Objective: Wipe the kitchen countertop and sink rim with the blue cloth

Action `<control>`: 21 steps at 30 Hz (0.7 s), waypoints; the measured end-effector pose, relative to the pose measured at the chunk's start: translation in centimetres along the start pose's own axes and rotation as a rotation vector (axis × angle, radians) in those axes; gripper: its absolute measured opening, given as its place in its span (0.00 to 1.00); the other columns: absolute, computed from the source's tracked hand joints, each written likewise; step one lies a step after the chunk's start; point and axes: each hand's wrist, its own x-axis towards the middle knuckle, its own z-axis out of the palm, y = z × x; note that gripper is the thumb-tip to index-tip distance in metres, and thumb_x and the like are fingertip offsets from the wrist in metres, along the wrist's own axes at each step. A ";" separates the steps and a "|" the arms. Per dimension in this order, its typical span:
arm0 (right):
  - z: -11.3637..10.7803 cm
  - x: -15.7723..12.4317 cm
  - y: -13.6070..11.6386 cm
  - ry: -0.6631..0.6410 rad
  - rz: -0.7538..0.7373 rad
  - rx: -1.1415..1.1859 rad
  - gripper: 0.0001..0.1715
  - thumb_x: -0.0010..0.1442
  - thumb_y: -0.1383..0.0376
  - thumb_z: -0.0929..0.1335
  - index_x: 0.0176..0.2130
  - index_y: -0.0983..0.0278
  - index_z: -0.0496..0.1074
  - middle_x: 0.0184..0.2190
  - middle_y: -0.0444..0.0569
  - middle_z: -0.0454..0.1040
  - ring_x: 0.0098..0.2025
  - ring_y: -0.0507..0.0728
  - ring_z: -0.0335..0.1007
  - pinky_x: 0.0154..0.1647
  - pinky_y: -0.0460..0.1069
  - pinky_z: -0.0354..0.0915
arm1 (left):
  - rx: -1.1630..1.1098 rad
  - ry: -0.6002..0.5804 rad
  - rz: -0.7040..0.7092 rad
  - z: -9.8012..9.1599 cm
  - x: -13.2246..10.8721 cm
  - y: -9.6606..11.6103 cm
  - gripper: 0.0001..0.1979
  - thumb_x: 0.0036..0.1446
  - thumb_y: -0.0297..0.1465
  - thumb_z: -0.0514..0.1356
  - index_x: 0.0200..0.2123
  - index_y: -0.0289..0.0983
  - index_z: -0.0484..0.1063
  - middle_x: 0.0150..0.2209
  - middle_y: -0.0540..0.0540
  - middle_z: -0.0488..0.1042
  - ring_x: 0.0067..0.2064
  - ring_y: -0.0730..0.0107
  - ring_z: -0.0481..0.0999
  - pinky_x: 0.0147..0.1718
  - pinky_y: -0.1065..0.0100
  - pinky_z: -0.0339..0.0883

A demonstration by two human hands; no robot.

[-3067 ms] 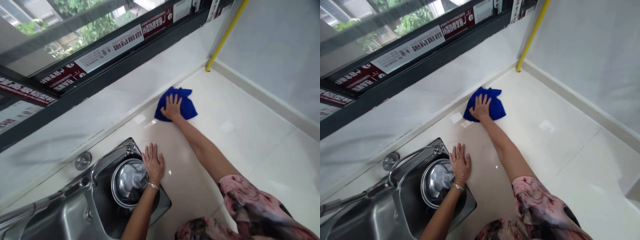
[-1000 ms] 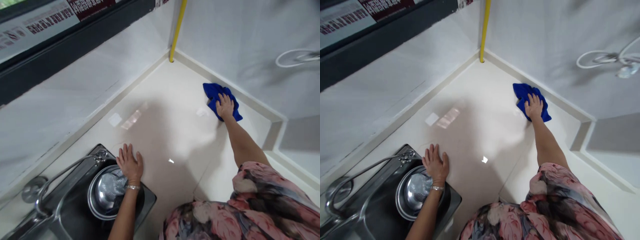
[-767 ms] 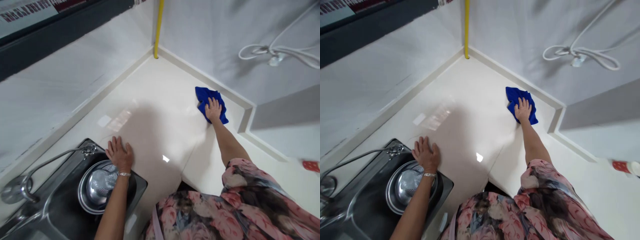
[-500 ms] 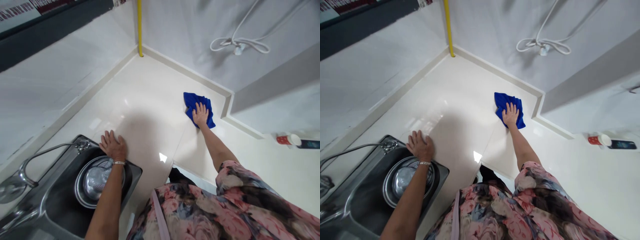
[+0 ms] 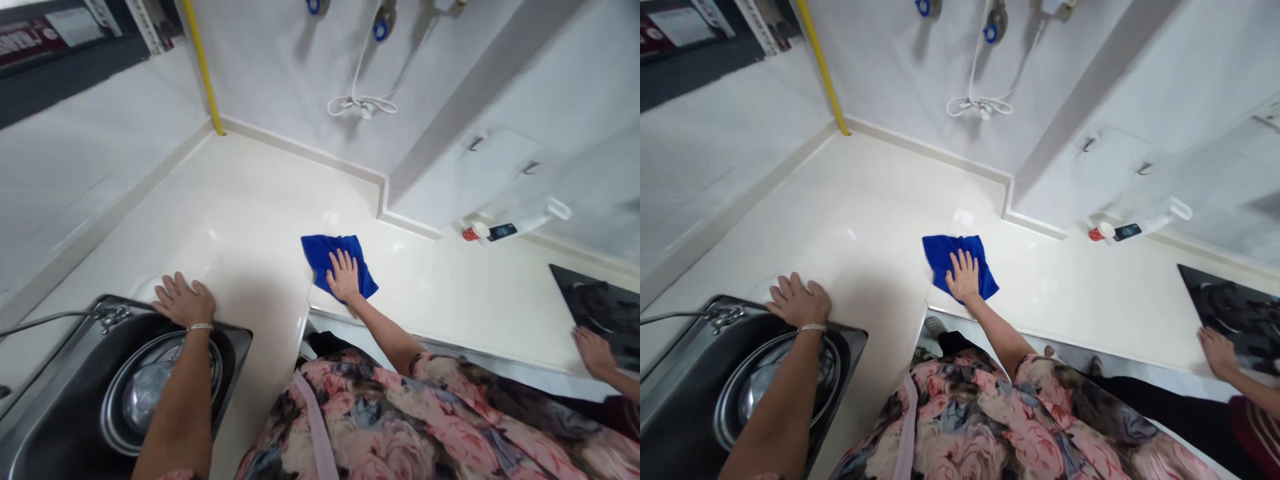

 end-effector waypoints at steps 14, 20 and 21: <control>-2.2 -6.7 8.6 -0.010 -0.104 0.084 0.37 0.71 0.59 0.62 0.75 0.58 0.66 0.79 0.51 0.57 0.81 0.68 0.47 0.81 0.70 0.44 | 0.066 -0.030 0.090 -0.6 -0.2 -0.8 0.33 0.72 0.38 0.52 0.73 0.23 0.63 0.76 0.23 0.58 0.79 0.31 0.52 0.73 0.27 0.43; -2.6 -2.0 13.3 0.081 0.085 0.051 0.37 0.70 0.56 0.63 0.74 0.58 0.67 0.78 0.53 0.59 0.81 0.69 0.49 0.80 0.70 0.44 | 0.071 -0.124 0.220 -2.2 -4.2 -3.4 0.38 0.73 0.45 0.46 0.72 0.21 0.65 0.77 0.19 0.55 0.80 0.31 0.48 0.74 0.32 0.49; -2.7 -1.1 13.9 0.081 0.096 0.047 0.37 0.70 0.56 0.63 0.74 0.58 0.67 0.78 0.53 0.59 0.81 0.69 0.49 0.80 0.70 0.44 | 0.064 -0.156 0.232 -2.5 -5.1 -4.0 0.39 0.72 0.46 0.46 0.72 0.22 0.64 0.77 0.21 0.54 0.80 0.33 0.47 0.75 0.34 0.50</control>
